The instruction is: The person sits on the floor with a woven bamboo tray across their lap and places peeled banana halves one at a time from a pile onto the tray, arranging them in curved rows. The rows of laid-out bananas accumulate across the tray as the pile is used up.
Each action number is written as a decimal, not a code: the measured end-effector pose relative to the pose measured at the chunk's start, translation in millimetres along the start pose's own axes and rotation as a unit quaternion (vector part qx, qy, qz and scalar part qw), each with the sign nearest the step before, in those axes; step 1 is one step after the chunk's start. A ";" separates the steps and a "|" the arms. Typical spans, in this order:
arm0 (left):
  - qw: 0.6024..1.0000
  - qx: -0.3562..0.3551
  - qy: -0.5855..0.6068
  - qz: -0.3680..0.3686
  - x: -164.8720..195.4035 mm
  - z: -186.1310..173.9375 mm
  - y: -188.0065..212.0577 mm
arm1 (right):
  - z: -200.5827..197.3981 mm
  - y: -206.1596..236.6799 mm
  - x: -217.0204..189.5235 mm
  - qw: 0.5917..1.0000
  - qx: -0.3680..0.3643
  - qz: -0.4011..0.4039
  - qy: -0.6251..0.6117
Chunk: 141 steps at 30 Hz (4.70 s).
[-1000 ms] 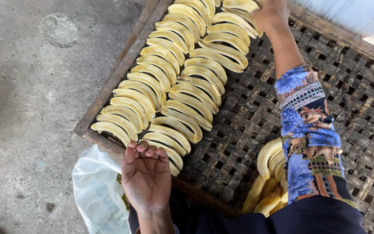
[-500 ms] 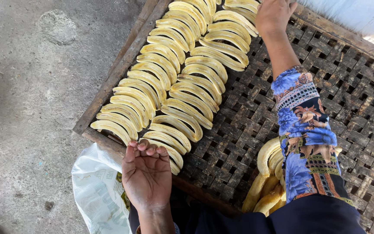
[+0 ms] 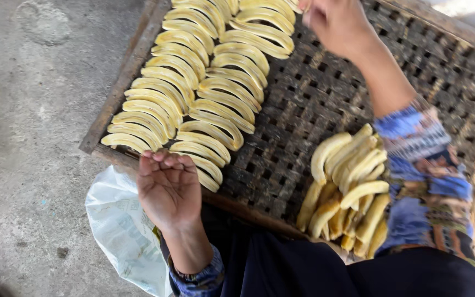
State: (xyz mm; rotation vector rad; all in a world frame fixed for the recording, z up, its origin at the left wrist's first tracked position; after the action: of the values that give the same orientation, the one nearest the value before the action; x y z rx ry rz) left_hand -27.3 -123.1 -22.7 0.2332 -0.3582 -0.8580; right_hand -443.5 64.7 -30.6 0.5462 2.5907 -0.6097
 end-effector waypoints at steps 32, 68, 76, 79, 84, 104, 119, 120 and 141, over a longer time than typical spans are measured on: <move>0.995 -0.057 0.076 0.034 64.2 -19.0 -14.4 | 76.0 199.0 -99.3 0.744 -0.628 0.136 0.182; 0.990 -0.068 0.118 0.025 59.1 -18.2 -19.1 | 155.8 152.8 -251.4 0.906 -0.378 0.192 0.009; 0.991 -0.073 0.113 0.028 57.1 -17.2 -19.1 | 90.5 141.5 -270.4 0.990 -0.128 0.028 -0.055; 0.991 -0.081 0.102 0.030 56.3 -15.4 -18.5 | 90.0 150.1 -254.8 0.981 -0.103 0.100 -0.128; 0.991 -0.077 0.107 0.018 54.1 -13.9 -18.8 | 111.0 168.4 -241.5 0.985 -0.074 0.108 -0.109; 0.992 -0.079 0.094 0.002 51.9 -14.0 -19.6 | 125.5 184.7 -239.4 0.961 -0.207 0.185 -0.012; 0.992 -0.102 0.068 -0.015 59.4 -19.1 -22.5 | 60.3 249.0 -199.1 0.827 -0.549 0.091 0.081; 0.993 -0.100 0.066 -0.015 58.3 -20.0 -22.6 | 60.4 251.7 -202.2 0.840 -0.532 0.075 0.081; 0.993 -0.109 0.038 -0.025 55.4 -19.0 -24.0 | -18.3 301.2 -160.3 0.931 -0.318 0.132 0.121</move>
State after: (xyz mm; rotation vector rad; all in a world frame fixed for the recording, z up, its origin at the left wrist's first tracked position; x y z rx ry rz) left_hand -3.2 -180.0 -36.5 0.0722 -0.1864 -0.9285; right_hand -177.2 278.8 -37.1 0.7520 2.6553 0.4082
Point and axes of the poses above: each hand's wrist, its own y-axis away from the middle knuckle, its own z-axis out of the palm, x = y × z, the point moved 7 cm from there along -y, towards the middle knuckle, and after that the axes turned 2 degrees about -z, right-handed, at the moved point
